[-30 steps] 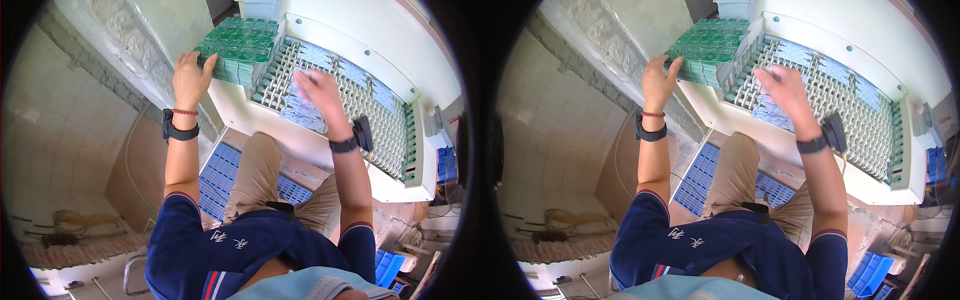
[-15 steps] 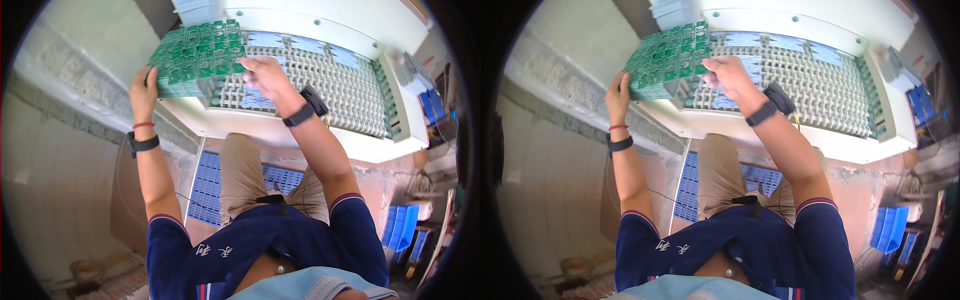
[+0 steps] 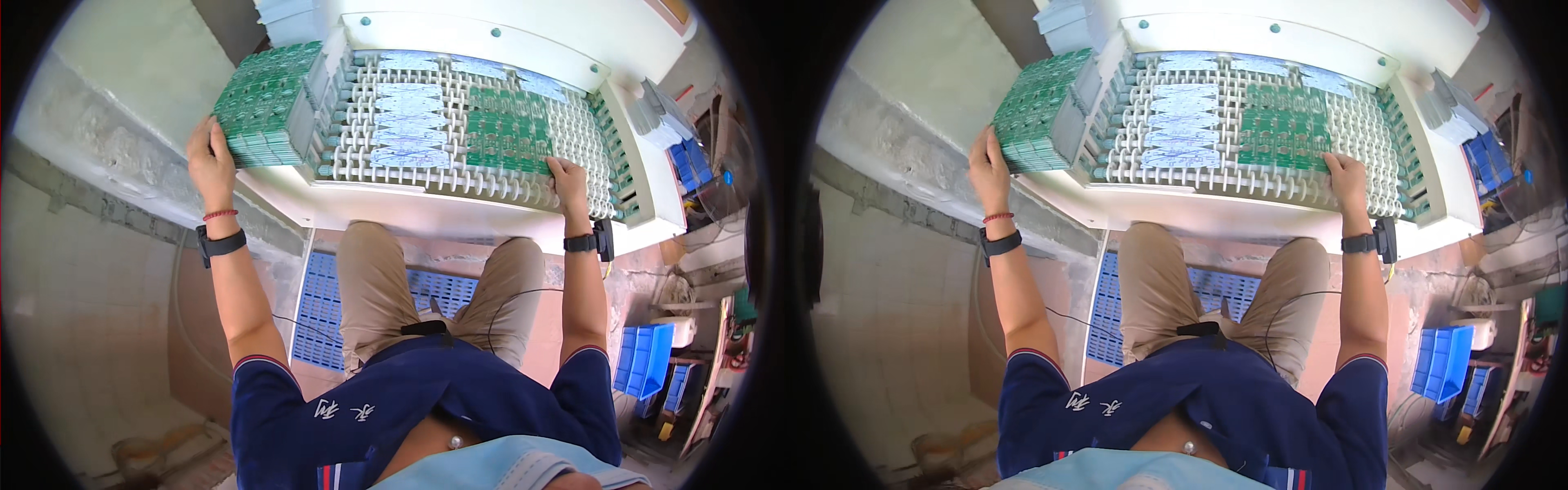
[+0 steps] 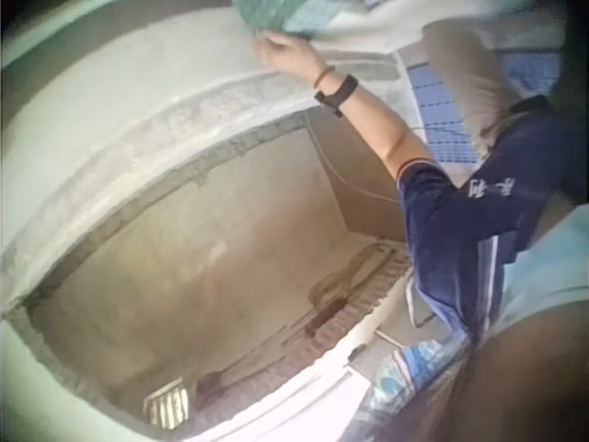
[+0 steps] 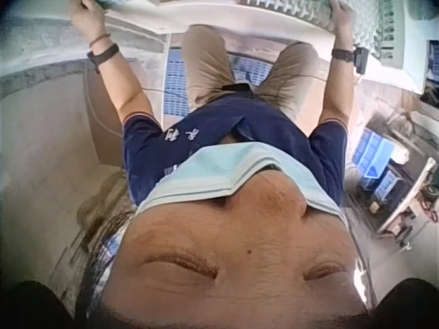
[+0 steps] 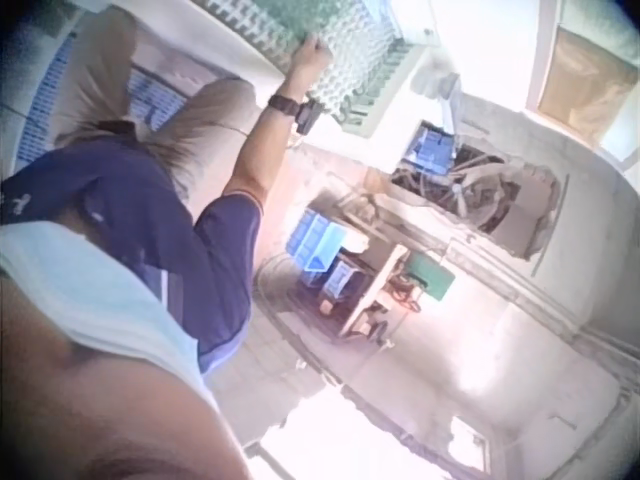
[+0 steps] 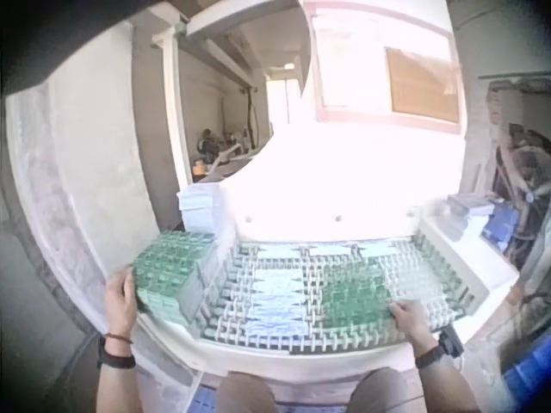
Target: Sorting and placing printed circuit boards (PCBs) into a specialized rack or machine.
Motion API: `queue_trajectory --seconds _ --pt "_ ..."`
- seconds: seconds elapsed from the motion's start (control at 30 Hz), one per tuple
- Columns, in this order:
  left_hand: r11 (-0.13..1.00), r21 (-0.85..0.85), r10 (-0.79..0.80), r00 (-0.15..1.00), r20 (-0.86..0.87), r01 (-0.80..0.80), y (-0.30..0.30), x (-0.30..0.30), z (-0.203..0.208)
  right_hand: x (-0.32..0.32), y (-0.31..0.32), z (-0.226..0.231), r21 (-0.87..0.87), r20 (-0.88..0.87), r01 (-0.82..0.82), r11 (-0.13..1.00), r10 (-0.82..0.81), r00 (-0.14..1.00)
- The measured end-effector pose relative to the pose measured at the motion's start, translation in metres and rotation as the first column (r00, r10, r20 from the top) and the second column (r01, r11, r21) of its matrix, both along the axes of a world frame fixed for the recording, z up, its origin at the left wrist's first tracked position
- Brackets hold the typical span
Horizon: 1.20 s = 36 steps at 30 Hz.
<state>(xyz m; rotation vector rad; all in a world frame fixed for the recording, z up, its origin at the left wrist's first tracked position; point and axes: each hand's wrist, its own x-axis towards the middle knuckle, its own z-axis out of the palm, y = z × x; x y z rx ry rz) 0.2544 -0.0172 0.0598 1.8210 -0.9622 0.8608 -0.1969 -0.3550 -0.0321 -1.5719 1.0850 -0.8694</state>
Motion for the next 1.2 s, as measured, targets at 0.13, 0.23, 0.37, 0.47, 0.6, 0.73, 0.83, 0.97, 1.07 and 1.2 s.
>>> queue_trajectory --seconds 0.13,0.23,0.37,0.47,0.6,0.73,0.83,0.97,1.07,1.2 --pt "0.999 0.029 0.018 0.997 -0.079 -0.015 0.009 0.003 -0.001 0.011 -0.007 -0.014 -0.63 -0.369 0.025 0.776 -0.328 0.87" --pt "0.981 0.067 0.174 0.98 0.094 -0.181 -0.006 0.005 -0.006 0.0 -0.008 -0.013 -0.632 -0.388 0.008 0.775 -0.325 0.863" --pt "0.938 0.132 0.328 0.944 -0.035 -0.321 0.009 -0.003 -0.001 0.03 0.026 0.009 -0.506 -0.333 -0.042 0.862 -0.15 0.931" --pt "0.908 0.204 0.372 0.928 0.011 -0.366 0.017 -0.013 0.009 0.057 0.054 0.033 -0.534 -0.339 -0.152 0.832 -0.045 0.94" --pt "0.86 0.213 0.42 0.88 0.221 -0.464 0.018 -0.018 0.01 0.104 0.084 0.068 -0.602 -0.283 -0.282 0.747 0.131 0.95" --pt "0.849 0.214 0.396 0.85 0.349 -0.483 0.017 -0.034 0.013 0.16 0.105 0.095 -0.584 -0.213 -0.449 0.676 0.406 0.889" --pt "0.853 0.247 0.359 0.861 0.36 -0.459 0.023 -0.048 0.018 0.206 0.126 0.12 -0.368 -0.18 -0.549 0.75 0.522 0.834" --pt "0.888 0.245 0.288 0.885 0.364 -0.39 0.021 -0.064 0.019 0.257 0.148 0.13 -0.073 0.007 -0.589 0.805 0.591 0.807" --pt "0.911 0.246 0.236 0.907 0.348 -0.331 0.024 -0.072 0.02 0.273 0.146 0.118 0.082 0.21 -0.624 0.777 0.599 0.773" --pt "0.964 0.211 0.124 0.973 0.194 -0.165 0.027 -0.096 0.016 0.253 0.139 0.1 0.16 0.451 -0.6 0.784 0.483 0.751"
